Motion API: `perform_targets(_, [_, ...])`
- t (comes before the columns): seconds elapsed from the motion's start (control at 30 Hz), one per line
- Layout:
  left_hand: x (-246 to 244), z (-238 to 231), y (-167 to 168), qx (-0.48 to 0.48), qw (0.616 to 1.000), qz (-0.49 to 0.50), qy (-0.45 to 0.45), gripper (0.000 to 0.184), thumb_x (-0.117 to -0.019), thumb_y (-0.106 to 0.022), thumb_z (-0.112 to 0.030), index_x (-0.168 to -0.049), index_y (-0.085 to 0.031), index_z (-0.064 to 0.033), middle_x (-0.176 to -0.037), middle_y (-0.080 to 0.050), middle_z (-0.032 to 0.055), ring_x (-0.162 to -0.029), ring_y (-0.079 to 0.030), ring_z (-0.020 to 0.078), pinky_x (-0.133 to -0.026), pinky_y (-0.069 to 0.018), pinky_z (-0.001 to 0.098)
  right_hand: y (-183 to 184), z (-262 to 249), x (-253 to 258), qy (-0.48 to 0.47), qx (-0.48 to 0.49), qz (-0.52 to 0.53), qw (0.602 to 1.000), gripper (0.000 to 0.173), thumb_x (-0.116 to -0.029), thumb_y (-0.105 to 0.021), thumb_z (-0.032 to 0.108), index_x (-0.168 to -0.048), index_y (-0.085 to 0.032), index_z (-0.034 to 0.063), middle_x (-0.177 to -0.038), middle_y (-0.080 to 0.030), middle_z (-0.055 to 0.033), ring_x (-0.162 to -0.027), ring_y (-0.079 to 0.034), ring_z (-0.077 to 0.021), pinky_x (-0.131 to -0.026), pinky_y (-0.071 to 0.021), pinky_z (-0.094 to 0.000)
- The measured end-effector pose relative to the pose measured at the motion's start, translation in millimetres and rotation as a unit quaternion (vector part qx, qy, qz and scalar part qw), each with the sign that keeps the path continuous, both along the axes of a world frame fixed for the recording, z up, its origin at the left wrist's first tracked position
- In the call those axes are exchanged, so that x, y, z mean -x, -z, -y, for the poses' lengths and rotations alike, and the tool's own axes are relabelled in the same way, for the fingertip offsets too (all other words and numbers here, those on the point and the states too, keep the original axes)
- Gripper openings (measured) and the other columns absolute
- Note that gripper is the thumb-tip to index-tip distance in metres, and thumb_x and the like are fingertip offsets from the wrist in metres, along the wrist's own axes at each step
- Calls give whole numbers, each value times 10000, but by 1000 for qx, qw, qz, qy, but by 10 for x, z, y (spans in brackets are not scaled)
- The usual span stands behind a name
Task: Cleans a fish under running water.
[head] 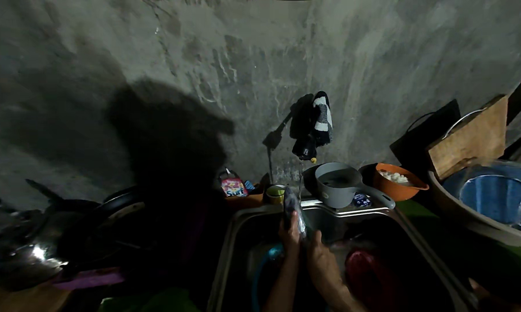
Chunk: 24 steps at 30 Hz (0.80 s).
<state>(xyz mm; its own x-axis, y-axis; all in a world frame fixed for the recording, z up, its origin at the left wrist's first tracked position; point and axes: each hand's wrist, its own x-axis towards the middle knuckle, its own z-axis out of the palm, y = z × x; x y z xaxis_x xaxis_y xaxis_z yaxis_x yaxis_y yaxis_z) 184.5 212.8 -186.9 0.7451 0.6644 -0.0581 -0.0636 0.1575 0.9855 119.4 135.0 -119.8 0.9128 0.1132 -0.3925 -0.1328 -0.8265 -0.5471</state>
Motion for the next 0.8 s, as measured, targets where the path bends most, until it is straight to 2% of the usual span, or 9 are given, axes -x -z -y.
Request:
perform_targets(0.1, [-3,-48,-58,18,1000,10,11,307,-1031,-596,-127,-1234,-607,103,-1067,-662,209,-924,-634,172,-878,-532,323,2,-3,54,-1,17,-11,1000,511,-1105,-406,235,-1570,-274,70,-1251,-656,-232,-1120,-681,-400,-954,-542,-538])
perform_targets(0.27, [16,-51,-61,22,1000,-2,-6,297,-1030,-607,-144,-1212,-619,91,-1033,-661,195,-888,-626,163,-849,-529,322,-9,-30,35,-17,31,-11,999,505,-1097,-412,211,-1561,-269,72,-1243,-662,-216,-1131,-683,-378,-964,-542,-515])
perform_targets(0.33, [-14,-90,-61,21,1000,2,-6,304,-1034,-602,-159,-1211,-619,87,-1025,-660,195,-878,-630,171,-836,-537,335,25,-25,63,-19,34,-9,999,493,-1104,-409,220,-1557,-282,72,-1211,-674,-226,-1120,-685,-399,-950,-545,-535])
perform_targets(0.47, [9,-84,-68,3,1000,-26,-1,320,-1044,-587,-169,-1225,-625,92,-1052,-669,214,-920,-628,194,-883,-515,354,31,-27,7,-22,21,-4,1000,495,-1099,-411,212,-1556,-283,70,-1228,-664,-218,-1124,-682,-385,-954,-544,-522])
perform_targets(0.57, [-36,-116,-64,25,1000,3,1,291,-1040,-588,-157,-1196,-621,86,-995,-661,177,-855,-632,154,-820,-541,317,-7,15,64,-16,25,-11,1000,493,-1100,-426,259,-1545,-310,84,-1184,-687,-214,-1111,-688,-390,-950,-541,-533])
perform_targets(0.73, [-52,-133,-60,44,999,2,9,302,-1052,-570,-176,-1203,-619,80,-1004,-655,174,-874,-617,154,-833,-524,321,-77,39,61,-23,7,-17,1000,508,-1099,-436,271,-1547,-306,70,-1202,-676,-221,-1128,-677,-393,-963,-534,-530])
perform_targets(0.8, [-55,-125,-63,49,999,13,7,291,-1048,-575,-166,-1184,-616,87,-975,-647,161,-843,-611,136,-807,-524,302,-120,40,60,-28,16,-20,999,515,-1096,-444,261,-1553,-298,72,-1213,-674,-215,-1132,-676,-388,-965,-532,-525])
